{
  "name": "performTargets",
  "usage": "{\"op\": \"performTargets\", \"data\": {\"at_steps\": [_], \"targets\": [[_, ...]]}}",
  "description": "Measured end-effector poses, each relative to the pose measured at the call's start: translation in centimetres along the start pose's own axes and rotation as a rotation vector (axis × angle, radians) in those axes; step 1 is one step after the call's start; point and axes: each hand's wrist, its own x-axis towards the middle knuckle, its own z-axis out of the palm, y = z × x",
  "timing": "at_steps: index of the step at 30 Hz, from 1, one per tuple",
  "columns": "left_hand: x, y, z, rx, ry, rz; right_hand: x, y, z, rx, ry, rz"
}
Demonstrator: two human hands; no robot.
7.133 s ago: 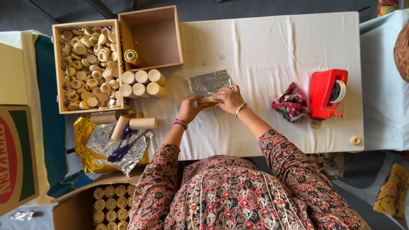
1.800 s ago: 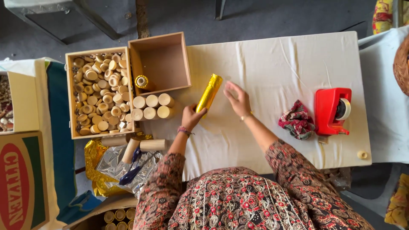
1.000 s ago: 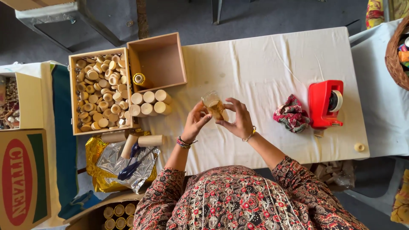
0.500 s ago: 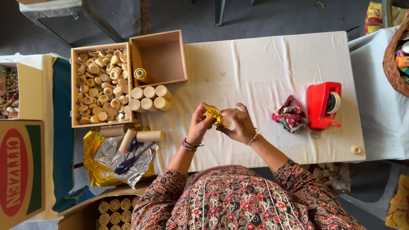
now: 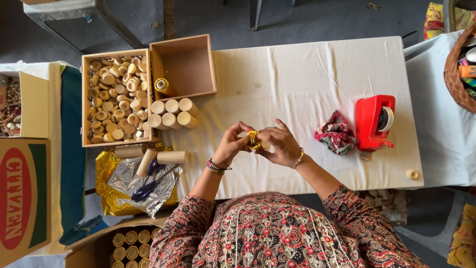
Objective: Wrap wooden cylinders in foil and sort them into boxes.
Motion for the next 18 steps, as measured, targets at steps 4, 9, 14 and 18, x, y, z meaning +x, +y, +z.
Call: {"op": "performTargets", "data": {"at_steps": [4, 9, 14, 18], "targets": [[0.3, -0.5, 0.2, 0.191, 0.041, 0.070, 0.1, 0.0, -0.1, -0.025, -0.012, -0.018], [0.0, 0.7, 0.5, 0.029, 0.073, -0.054, 1.2, -0.7, -0.7, -0.079, -0.021, -0.058], [0.6, -1.0, -0.7, 0.096, 0.026, 0.059, 1.2, 0.2, 0.7, -0.002, -0.008, -0.052], [0.2, -0.2, -0.7, 0.164, 0.112, 0.074, 1.7, 0.2, 1.1, -0.011, -0.028, -0.017]]}}
